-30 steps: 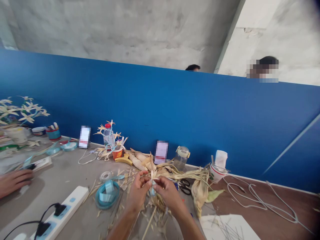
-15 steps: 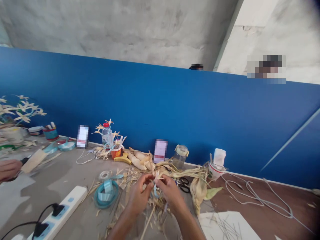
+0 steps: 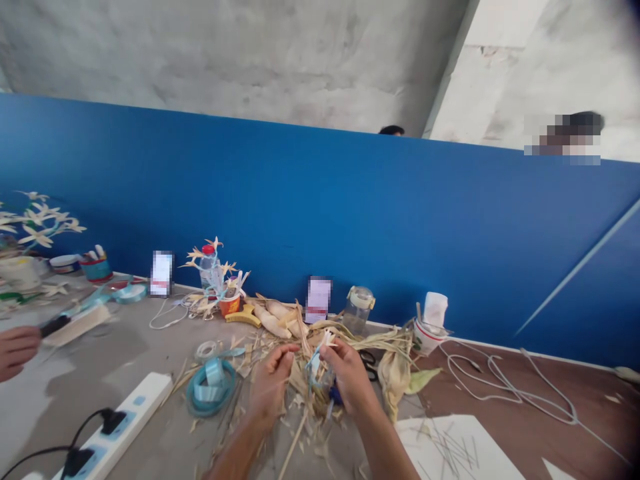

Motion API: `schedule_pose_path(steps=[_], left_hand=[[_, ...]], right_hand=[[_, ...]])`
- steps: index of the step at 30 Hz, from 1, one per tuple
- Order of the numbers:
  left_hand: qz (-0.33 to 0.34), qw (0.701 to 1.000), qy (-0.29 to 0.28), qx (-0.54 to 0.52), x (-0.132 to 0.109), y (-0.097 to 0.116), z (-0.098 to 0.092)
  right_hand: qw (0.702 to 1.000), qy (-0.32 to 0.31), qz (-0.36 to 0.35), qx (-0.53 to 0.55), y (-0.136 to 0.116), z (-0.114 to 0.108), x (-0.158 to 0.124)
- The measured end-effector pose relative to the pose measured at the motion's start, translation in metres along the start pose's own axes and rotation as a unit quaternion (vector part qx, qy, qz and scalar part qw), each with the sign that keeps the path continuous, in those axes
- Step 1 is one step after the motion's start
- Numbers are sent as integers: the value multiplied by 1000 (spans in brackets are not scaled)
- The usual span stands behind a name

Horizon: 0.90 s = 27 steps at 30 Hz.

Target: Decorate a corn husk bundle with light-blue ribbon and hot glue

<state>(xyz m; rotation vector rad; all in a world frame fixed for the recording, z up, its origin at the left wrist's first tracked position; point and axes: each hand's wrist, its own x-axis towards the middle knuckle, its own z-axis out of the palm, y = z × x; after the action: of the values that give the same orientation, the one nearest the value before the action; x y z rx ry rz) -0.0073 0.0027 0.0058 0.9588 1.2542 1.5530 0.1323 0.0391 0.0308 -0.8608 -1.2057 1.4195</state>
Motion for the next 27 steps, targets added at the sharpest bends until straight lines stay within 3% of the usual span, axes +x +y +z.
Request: schedule_pose_path(steps=[5, 8, 10, 17, 20, 27], left_hand=[[-67, 982, -107, -142, -1, -6, 5], [-194, 930, -217, -224, -3, -8, 2], [-247, 902, -277, -220, -5, -8, 0], [-242, 860, -399, -209, -10, -3, -5], [-225, 856, -394, -246, -10, -5, -5], [-194, 884, -231, -358, -4, -12, 0]], right_hand=[[999, -18, -34, 8, 0, -3, 1], [998, -40, -49, 8, 1, -5, 1], [997, -50, -53, 9, 0, -6, 1], [995, -87, -50, -5, -6, -8, -5], [993, -110, -40, -1, -9, -8, -7], [990, -140, -12, 0, -12, -5, -7]])
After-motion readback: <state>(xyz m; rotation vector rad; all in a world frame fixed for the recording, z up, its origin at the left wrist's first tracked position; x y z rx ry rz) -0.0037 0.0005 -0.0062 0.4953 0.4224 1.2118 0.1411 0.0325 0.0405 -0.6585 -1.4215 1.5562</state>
